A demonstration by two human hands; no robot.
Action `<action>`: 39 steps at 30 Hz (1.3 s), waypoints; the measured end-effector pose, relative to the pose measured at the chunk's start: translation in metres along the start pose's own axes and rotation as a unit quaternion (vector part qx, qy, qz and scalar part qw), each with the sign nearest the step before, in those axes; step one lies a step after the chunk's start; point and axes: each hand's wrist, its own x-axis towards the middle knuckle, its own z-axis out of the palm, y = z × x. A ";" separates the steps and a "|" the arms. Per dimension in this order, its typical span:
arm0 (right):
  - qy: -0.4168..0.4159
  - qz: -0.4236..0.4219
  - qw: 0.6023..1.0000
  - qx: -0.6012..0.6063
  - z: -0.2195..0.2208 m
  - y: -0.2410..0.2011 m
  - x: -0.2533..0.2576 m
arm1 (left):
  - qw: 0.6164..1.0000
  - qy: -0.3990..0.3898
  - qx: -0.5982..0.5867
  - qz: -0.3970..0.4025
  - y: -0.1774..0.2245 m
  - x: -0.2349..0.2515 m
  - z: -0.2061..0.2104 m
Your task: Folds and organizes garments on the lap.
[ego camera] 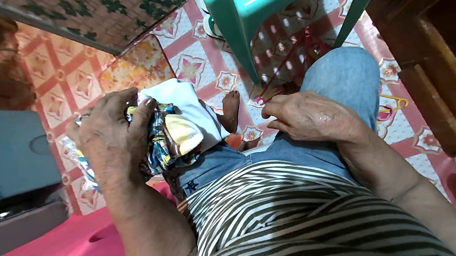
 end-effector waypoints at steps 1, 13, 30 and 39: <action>-0.001 0.002 1.000 -0.001 0.000 0.000 0.000 | 1.000 -0.001 -0.001 0.000 0.000 0.000 0.000; 0.017 -0.014 1.000 -0.004 0.001 -0.001 -0.002 | 1.000 -0.002 -0.002 0.003 -0.004 0.001 0.001; -0.016 -0.018 1.000 0.019 -0.007 -0.002 -0.002 | 1.000 -0.015 0.006 -0.004 -0.026 0.009 0.008; -0.023 -0.007 1.000 0.019 -0.008 -0.001 0.000 | 1.000 -0.016 0.007 -0.004 -0.008 0.005 0.002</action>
